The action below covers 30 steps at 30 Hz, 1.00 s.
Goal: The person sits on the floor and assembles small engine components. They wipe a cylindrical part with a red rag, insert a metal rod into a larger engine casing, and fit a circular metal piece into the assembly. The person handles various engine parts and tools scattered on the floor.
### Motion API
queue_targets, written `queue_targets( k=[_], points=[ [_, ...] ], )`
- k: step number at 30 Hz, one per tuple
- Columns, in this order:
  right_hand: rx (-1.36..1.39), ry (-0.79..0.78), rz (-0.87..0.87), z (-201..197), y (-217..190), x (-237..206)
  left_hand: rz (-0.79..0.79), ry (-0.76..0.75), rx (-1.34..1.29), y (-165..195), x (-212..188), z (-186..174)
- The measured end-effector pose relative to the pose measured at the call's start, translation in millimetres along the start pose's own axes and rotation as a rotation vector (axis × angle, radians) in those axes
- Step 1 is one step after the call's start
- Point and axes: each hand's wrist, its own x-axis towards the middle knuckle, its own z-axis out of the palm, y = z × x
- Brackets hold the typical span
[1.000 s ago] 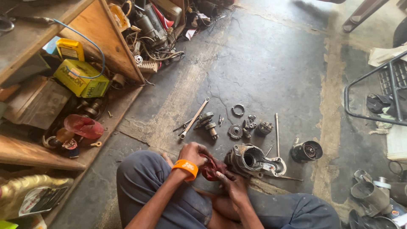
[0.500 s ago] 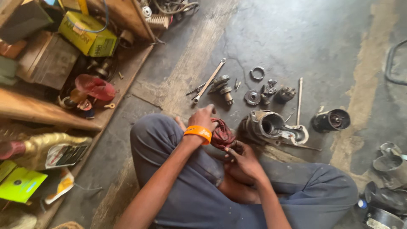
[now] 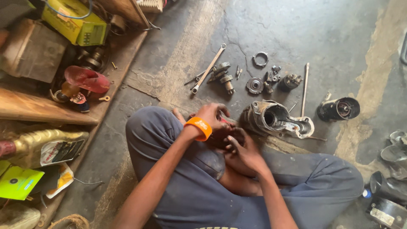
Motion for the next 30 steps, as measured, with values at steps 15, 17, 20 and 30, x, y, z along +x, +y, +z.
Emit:
queue_targets(
  k=[15, 17, 20, 30],
  points=[
    [-0.447, -0.11, -0.096, -30, -68, -61, -0.116, -0.033, 0.167, -2, 9, 2],
    [-0.468, -0.218, -0.102, -57, -90, -95, -0.163, -0.053, 0.235, 4, 7, 0],
    [-0.444, -0.227, -0.144, -107, -112, -131, -0.207, -0.089, 0.279, 9, 9, 1],
    [-0.518, 0.7, -0.256, -300, -74, -29, -0.112, -0.116, 0.402, -3, 19, 14]
  ],
)
